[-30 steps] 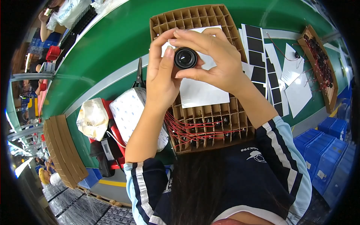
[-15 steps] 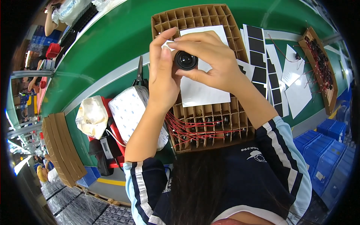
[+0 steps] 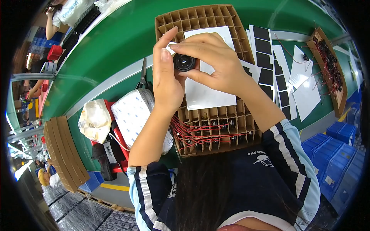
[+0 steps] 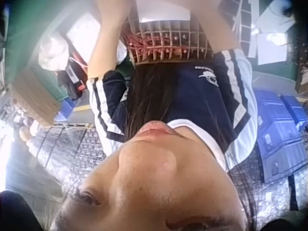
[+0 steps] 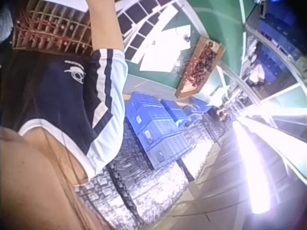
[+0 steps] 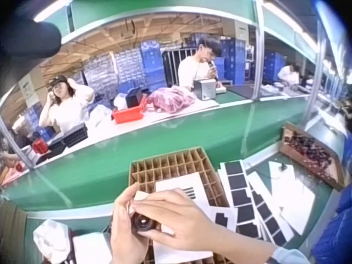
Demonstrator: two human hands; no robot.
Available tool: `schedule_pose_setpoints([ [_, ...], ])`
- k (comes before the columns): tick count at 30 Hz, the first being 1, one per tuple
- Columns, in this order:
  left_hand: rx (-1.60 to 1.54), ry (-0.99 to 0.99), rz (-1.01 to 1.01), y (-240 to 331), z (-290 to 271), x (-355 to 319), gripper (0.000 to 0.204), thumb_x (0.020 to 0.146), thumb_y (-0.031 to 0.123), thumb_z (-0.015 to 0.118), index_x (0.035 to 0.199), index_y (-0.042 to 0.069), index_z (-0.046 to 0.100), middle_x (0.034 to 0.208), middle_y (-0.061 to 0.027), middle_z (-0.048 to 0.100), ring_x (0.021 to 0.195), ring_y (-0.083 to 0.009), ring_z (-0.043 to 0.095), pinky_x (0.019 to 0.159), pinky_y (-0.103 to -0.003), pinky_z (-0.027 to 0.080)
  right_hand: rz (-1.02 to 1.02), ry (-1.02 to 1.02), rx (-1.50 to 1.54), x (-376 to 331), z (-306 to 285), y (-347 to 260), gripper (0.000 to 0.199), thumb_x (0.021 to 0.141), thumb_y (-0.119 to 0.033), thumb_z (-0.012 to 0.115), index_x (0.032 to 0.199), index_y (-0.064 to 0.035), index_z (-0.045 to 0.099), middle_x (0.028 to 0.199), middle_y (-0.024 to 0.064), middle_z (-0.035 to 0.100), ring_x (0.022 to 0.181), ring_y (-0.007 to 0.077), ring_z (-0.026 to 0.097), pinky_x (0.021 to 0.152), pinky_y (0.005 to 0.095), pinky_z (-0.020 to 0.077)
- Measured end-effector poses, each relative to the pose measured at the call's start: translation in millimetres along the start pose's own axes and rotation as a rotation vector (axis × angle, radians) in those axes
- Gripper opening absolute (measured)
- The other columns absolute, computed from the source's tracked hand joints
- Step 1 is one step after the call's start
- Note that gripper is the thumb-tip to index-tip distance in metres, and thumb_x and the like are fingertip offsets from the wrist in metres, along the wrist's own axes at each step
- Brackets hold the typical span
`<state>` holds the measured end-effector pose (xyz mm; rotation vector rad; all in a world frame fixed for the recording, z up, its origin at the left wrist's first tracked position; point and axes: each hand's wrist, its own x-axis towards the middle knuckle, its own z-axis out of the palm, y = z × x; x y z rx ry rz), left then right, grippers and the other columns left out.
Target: Applying labels and organizing electrical components into an assembly tray at a factory workstation.
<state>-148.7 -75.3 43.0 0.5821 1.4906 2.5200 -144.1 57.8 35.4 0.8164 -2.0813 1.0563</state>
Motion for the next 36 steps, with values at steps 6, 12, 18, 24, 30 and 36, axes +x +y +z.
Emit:
schedule_pose_setpoints([
  [6, 0.142, 0.061, 0.008, -2.5, 0.1, 0.1, 0.037, 0.093, 0.027, 0.032, 0.121, 0.003, 0.035, 0.082, -0.0062, 0.051, 0.069, -0.0089, 0.049, 0.061, -0.021, 0.04, 0.046, -0.014, 0.059, -1.8, 3.2, 0.1, 0.041, 0.063, -0.019, 0.07, 0.1, -0.0092, 0.057, 0.093, 0.0071, 0.056, 0.089, 0.0231, 0.05, 0.078, 0.0327, 0.0388],
  [12, 0.11, -0.016, 0.011, -4.1, -7.8, 1.9, 0.036, 0.091, 0.026, 0.039, 0.118, 0.003, 0.04, 0.082, -0.0044, 0.05, 0.068, -0.0085, 0.048, 0.062, -0.02, 0.039, 0.117, -0.051, 0.108, -3.1, 2.8, -0.6, 0.038, 0.066, -0.017, 0.067, 0.101, -0.0088, 0.055, 0.09, 0.0078, 0.056, 0.085, 0.024, 0.05, 0.078, 0.0338, 0.0379],
  [18, 0.546, -0.065, 0.125, -4.4, -8.6, 1.3, 0.034, 0.086, 0.02, 0.048, 0.113, 0.001, 0.045, 0.079, -0.0013, 0.049, 0.066, -0.0071, 0.045, 0.062, -0.019, 0.038, 0.165, -0.056, 0.131, -4.8, 2.0, -2.5, 0.038, 0.067, -0.016, 0.065, 0.101, -0.0081, 0.051, 0.088, 0.0076, 0.056, 0.08, 0.0233, 0.05, 0.076, 0.0331, 0.0372],
  [24, 0.295, -0.018, -0.057, -4.3, -7.3, 0.3, 0.029, 0.089, 0.022, 0.045, 0.107, 0.0, 0.049, 0.08, -0.0018, 0.052, 0.067, -0.0065, 0.046, 0.059, -0.019, 0.038, 0.155, -0.108, 0.103, -2.0, -0.7, -5.4, 0.039, 0.068, -0.015, 0.064, 0.103, -0.0066, 0.048, 0.087, 0.0092, 0.057, 0.077, 0.0234, 0.054, 0.076, 0.0325, 0.0381],
  [30, 0.421, -0.095, 0.047, 2.0, -7.7, 4.7, 0.044, 0.079, 0.015, 0.059, 0.117, 0.003, 0.04, 0.086, -0.0067, 0.055, 0.079, -0.0114, 0.053, 0.069, -0.021, 0.043, 0.355, -0.177, 0.319, -3.7, 3.7, -4.8, 0.044, 0.069, -0.015, 0.063, 0.108, -0.0062, 0.044, 0.09, 0.0131, 0.057, 0.078, 0.0261, 0.058, 0.069, 0.0328, 0.0452],
  [36, 0.572, 0.041, 0.072, 1.5, -19.2, 7.0, 0.036, 0.077, 0.013, 0.061, 0.107, 0.002, 0.045, 0.089, -0.0067, 0.054, 0.073, -0.0085, 0.049, 0.062, -0.02, 0.041, 0.479, -0.305, 0.419, 4.4, -12.9, -8.8, 0.053, 0.071, -0.014, 0.064, 0.118, -0.008, 0.041, 0.099, 0.0074, 0.058, 0.07, 0.0144, 0.056, 0.071, 0.0264, 0.0452],
])
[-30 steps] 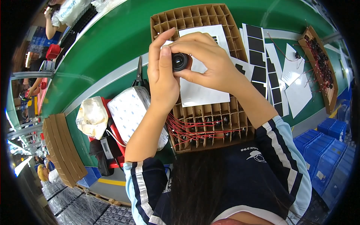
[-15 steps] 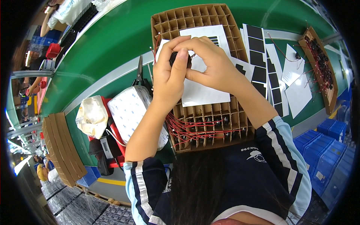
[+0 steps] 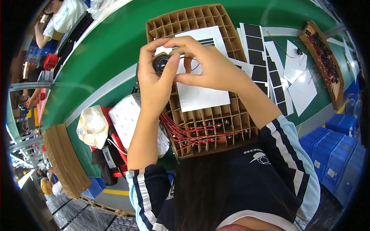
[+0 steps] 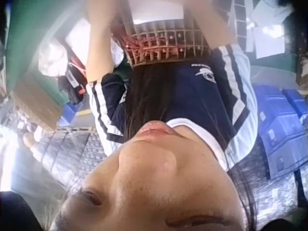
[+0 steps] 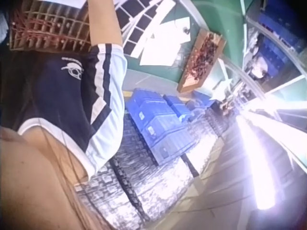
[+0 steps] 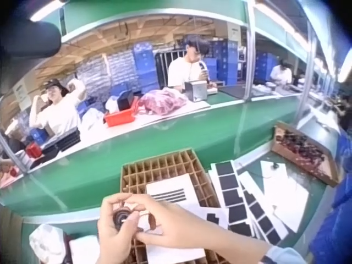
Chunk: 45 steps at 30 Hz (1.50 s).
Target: Applying labels and organizing electrical components into an assembly tray at a factory workstation.
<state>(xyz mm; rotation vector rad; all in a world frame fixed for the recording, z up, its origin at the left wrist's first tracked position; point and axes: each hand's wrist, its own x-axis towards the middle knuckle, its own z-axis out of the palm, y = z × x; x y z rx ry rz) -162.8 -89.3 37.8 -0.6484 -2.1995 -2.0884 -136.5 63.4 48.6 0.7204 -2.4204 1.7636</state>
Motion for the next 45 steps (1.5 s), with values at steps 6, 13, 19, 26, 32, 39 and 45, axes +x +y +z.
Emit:
schedule_pose_setpoints([
  [6, 0.261, -0.033, -0.048, 5.8, -1.6, 2.0, 0.023, 0.076, 0.015, 0.062, 0.083, 0.002, 0.044, 0.069, -0.004, 0.051, 0.059, -0.0086, 0.046, 0.054, -0.023, 0.039, -0.186, 0.181, -0.019, -5.4, -25.7, 1.1, 0.033, 0.075, -0.01, 0.061, 0.105, -0.0025, 0.051, 0.098, 0.0065, 0.058, 0.075, 0.0084, 0.054, 0.076, 0.0237, 0.0418],
  [13, 0.511, -0.019, -0.045, 10.3, 7.1, -1.1, 0.024, 0.074, 0.016, 0.063, 0.084, 0.003, 0.045, 0.068, -0.0082, 0.055, 0.056, -0.0146, 0.05, 0.054, -0.025, 0.041, 0.216, 0.266, -0.52, -64.7, -54.0, 9.2, 0.011, 0.076, -0.008, 0.06, 0.082, -0.0007, 0.054, 0.071, 0.0053, 0.049, 0.064, 0.0124, 0.048, 0.056, 0.024, 0.0391],
  [19, 0.484, -0.028, 0.115, 1.7, 6.9, 1.4, 0.024, 0.074, 0.011, 0.061, 0.095, 0.006, 0.052, 0.076, -0.0056, 0.055, 0.054, -0.0118, 0.046, 0.051, -0.025, 0.039, 0.418, 0.271, -0.754, -109.7, -42.2, 35.8, 0.015, 0.075, -0.009, 0.06, 0.082, -0.001, 0.05, 0.08, 0.0122, 0.048, 0.07, 0.0283, 0.053, 0.063, 0.034, 0.0432],
  [26, 0.442, -0.002, 0.01, 1.3, 4.4, 2.7, 0.025, 0.074, 0.003, 0.055, 0.099, 0.004, 0.051, 0.083, -0.0068, 0.052, 0.054, -0.0108, 0.044, 0.05, -0.024, 0.038, 0.368, 0.321, -0.793, -110.4, -37.3, 42.9, 0.013, 0.076, -0.007, 0.059, 0.081, -0.0001, 0.049, 0.079, 0.0128, 0.048, 0.069, 0.0285, 0.053, 0.061, 0.0331, 0.0434],
  [32, 0.076, -0.013, -0.031, -12.2, -2.6, 7.5, 0.02, 0.076, 0.0, 0.053, 0.096, 0.002, 0.05, 0.076, -0.0021, 0.048, 0.061, -0.0059, 0.044, 0.051, -0.02, 0.036, 0.378, 0.319, -0.779, -113.9, -38.8, 45.8, 0.014, 0.074, -0.006, 0.06, 0.08, -0.0004, 0.049, 0.077, 0.0122, 0.051, 0.068, 0.0276, 0.054, 0.06, 0.0322, 0.0439],
  [39, -0.386, -0.001, -0.244, -2.6, 4.5, 8.2, 0.014, 0.084, 0.009, 0.049, 0.096, 0.0, 0.046, 0.08, -0.0121, 0.055, 0.053, -0.0074, 0.042, 0.047, -0.019, 0.033, 0.456, 0.231, -0.939, -109.5, -36.0, 34.9, 0.014, 0.075, -0.01, 0.059, 0.083, -0.0041, 0.049, 0.079, 0.0106, 0.052, 0.075, 0.0255, 0.052, 0.07, 0.0344, 0.0388],
  [45, -0.614, -0.142, -0.288, -7.1, -6.3, 14.3, 0.028, 0.091, 0.025, 0.034, 0.097, 0.001, 0.047, 0.086, -0.022, 0.058, 0.047, -0.0132, 0.046, 0.044, -0.022, 0.036, 0.363, 0.293, -1.071, -109.4, -29.8, 40.3, 0.013, 0.075, -0.01, 0.058, 0.081, -0.0047, 0.049, 0.079, 0.0087, 0.051, 0.076, 0.0244, 0.051, 0.07, 0.0347, 0.0366],
])
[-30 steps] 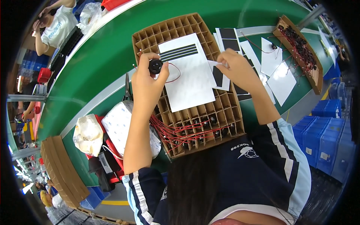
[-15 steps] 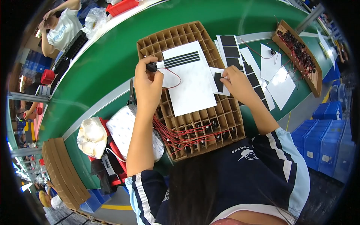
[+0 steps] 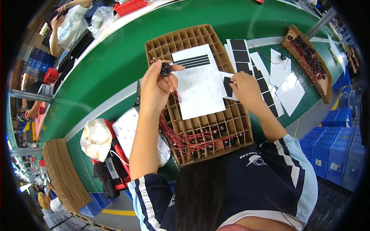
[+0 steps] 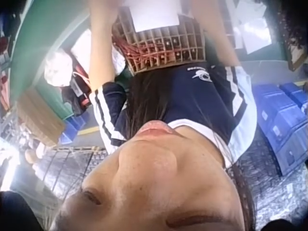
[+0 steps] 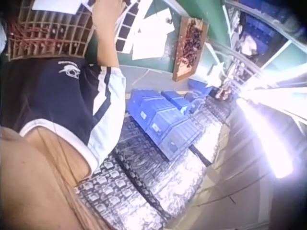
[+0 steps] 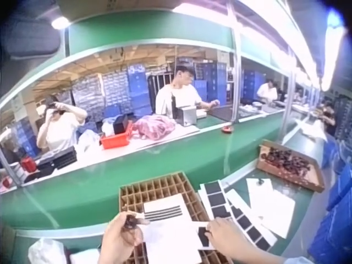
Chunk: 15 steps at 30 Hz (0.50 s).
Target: Applying labels and organizing electrical components into an assembly tray at a factory workstation.
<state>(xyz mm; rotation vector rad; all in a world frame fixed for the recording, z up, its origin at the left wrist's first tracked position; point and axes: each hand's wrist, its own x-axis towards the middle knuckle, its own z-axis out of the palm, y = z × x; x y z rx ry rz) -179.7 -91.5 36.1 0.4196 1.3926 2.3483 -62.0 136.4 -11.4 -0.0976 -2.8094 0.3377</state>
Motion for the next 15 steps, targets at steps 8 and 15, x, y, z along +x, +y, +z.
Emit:
schedule_pose_setpoints([
  [8, 0.413, 0.048, -0.069, -1.0, 4.9, -7.8, 0.038, 0.092, 0.036, 0.031, 0.089, 0.004, 0.051, 0.059, -0.0039, 0.048, 0.042, -0.0059, 0.037, 0.04, -0.02, 0.028, 0.027, -0.112, 0.05, 3.1, -6.1, 1.1, 0.01, 0.075, -0.008, 0.057, 0.077, -0.0051, 0.048, 0.077, 0.0086, 0.052, 0.073, 0.0254, 0.051, 0.069, 0.0351, 0.0368],
  [15, 0.326, 0.068, -0.098, -3.1, 8.7, -10.1, 0.036, 0.092, 0.033, 0.033, 0.095, 0.001, 0.049, 0.062, -0.0025, 0.04, 0.048, -0.0067, 0.028, 0.044, -0.022, 0.025, -0.009, -0.006, -0.109, -0.2, 4.1, 0.5, 0.008, 0.077, -0.007, 0.054, 0.076, -0.0035, 0.046, 0.074, 0.0113, 0.052, 0.07, 0.0272, 0.051, 0.067, 0.0364, 0.0395],
])
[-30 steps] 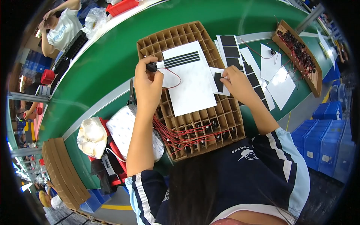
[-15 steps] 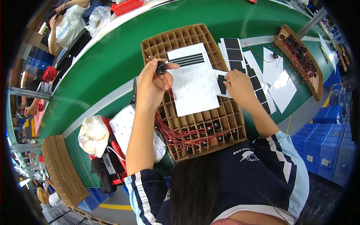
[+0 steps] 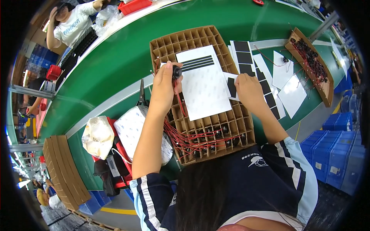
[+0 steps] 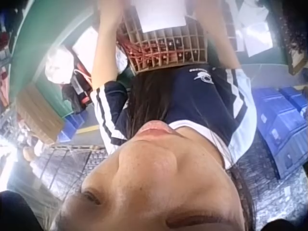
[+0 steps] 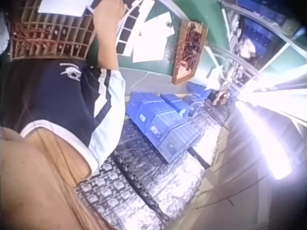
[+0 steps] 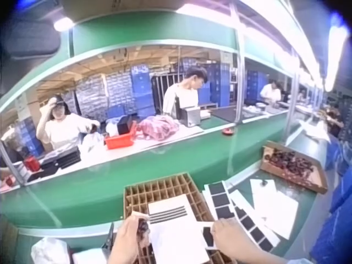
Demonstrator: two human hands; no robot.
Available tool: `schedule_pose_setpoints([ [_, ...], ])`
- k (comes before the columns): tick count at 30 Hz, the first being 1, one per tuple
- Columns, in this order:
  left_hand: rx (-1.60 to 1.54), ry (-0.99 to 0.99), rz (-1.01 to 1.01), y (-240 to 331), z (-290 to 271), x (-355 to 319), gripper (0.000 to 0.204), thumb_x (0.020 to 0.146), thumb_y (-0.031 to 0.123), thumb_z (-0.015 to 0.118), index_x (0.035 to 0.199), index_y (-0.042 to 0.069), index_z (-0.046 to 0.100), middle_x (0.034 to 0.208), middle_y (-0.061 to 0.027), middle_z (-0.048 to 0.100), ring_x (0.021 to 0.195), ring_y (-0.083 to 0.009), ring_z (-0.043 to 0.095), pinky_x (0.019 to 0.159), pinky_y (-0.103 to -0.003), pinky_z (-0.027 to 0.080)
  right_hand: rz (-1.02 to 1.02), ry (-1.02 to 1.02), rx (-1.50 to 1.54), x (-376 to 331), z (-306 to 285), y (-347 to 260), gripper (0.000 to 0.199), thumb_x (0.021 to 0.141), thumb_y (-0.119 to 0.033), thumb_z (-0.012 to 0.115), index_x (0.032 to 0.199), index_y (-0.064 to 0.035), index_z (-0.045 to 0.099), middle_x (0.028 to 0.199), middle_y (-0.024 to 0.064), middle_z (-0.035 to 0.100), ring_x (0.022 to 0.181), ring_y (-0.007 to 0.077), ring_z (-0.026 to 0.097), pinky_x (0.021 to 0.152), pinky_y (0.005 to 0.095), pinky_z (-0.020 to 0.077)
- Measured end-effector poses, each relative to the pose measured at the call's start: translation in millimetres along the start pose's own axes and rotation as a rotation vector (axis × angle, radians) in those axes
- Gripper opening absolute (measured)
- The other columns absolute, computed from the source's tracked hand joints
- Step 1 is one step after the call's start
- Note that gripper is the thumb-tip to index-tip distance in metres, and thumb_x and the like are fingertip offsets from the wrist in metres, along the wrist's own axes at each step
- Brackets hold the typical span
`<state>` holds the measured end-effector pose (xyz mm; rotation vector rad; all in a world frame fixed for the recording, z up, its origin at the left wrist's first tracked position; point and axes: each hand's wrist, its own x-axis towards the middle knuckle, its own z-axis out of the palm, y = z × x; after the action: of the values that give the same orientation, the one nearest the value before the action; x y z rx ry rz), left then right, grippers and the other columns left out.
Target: Applying labels and organizing electrical components into an assembly tray at a factory workstation.
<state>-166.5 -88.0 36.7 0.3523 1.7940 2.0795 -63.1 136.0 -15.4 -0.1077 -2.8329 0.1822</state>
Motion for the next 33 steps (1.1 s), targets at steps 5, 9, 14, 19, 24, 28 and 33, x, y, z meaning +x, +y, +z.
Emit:
schedule_pose_setpoints([
  [5, -0.402, -0.208, -0.129, 2.2, -3.1, -0.1, 0.03, 0.093, 0.03, 0.031, 0.102, 0.004, 0.045, 0.066, -0.0069, 0.047, 0.048, -0.0091, 0.034, 0.047, -0.022, 0.03, -0.011, 0.041, -0.064, -3.0, 6.4, 2.5, 0.008, 0.077, -0.007, 0.053, 0.077, -0.0027, 0.046, 0.072, 0.0122, 0.052, 0.063, 0.0284, 0.052, 0.064, 0.0352, 0.0414],
  [9, -0.582, -0.349, -0.14, 3.5, -3.6, -1.0, 0.026, 0.093, 0.028, 0.03, 0.1, 0.006, 0.043, 0.069, -0.0109, 0.049, 0.046, -0.0102, 0.034, 0.047, -0.023, 0.03, -0.027, 0.048, -0.115, -1.6, 5.3, -0.1, 0.008, 0.077, -0.007, 0.052, 0.076, -0.0025, 0.045, 0.07, 0.0125, 0.053, 0.06, 0.029, 0.053, 0.062, 0.0353, 0.043],
  [14, -0.631, -0.428, -0.162, 0.5, -3.2, -0.4, 0.025, 0.093, 0.026, 0.03, 0.099, 0.007, 0.043, 0.071, -0.0132, 0.051, 0.044, -0.0109, 0.034, 0.047, -0.024, 0.03, 0.114, 0.021, 0.054, 3.5, -2.2, -0.4, 0.009, 0.078, -0.007, 0.052, 0.076, -0.0018, 0.045, 0.068, 0.014, 0.055, 0.063, 0.0291, 0.056, 0.056, 0.0353, 0.044],
  [19, -0.632, -0.482, -0.198, -0.7, -4.6, 0.8, 0.024, 0.093, 0.025, 0.03, 0.1, 0.007, 0.044, 0.074, -0.0165, 0.054, 0.044, -0.012, 0.039, 0.045, -0.024, 0.032, 0.302, -0.042, 0.398, 7.3, -11.8, 3.2, 0.009, 0.078, -0.007, 0.054, 0.078, -0.0021, 0.046, 0.066, 0.0148, 0.056, 0.062, 0.0285, 0.057, 0.054, 0.0341, 0.0429],
  [24, -0.531, -0.508, -0.174, 4.5, 1.8, -2.0, 0.02, 0.092, 0.023, 0.033, 0.102, 0.007, 0.041, 0.078, -0.0199, 0.057, 0.048, -0.0165, 0.049, 0.045, -0.023, 0.038, 0.044, 0.141, 0.305, 24.0, -33.6, -8.1, 0.01, 0.077, -0.005, 0.056, 0.078, -0.0012, 0.046, 0.076, 0.0142, 0.052, 0.064, 0.027, 0.052, 0.059, 0.0317, 0.0416],
  [28, -0.564, -0.515, -0.146, 2.9, 0.2, -3.2, 0.017, 0.092, 0.02, 0.034, 0.101, 0.007, 0.04, 0.078, -0.0209, 0.057, 0.05, -0.0182, 0.053, 0.046, -0.024, 0.042, -0.169, -0.062, 0.957, 44.0, -52.8, -41.1, 0.008, 0.078, -0.005, 0.054, 0.08, -0.0029, 0.047, 0.1, 0.0085, 0.047, 0.092, 0.0169, 0.047, 0.081, 0.027, 0.037],
  [33, -0.555, -0.512, -0.126, 3.2, -0.5, -3.7, 0.018, 0.092, 0.021, 0.034, 0.099, 0.005, 0.041, 0.077, -0.0205, 0.056, 0.05, -0.021, 0.055, 0.046, -0.026, 0.044, -0.27, -0.261, 1.266, 55.3, -62.7, -68.1, 0.009, 0.082, -0.009, 0.052, 0.08, -0.0013, 0.048, 0.102, 0.008, 0.044, 0.09, 0.0125, 0.046, 0.081, 0.0269, 0.038],
])
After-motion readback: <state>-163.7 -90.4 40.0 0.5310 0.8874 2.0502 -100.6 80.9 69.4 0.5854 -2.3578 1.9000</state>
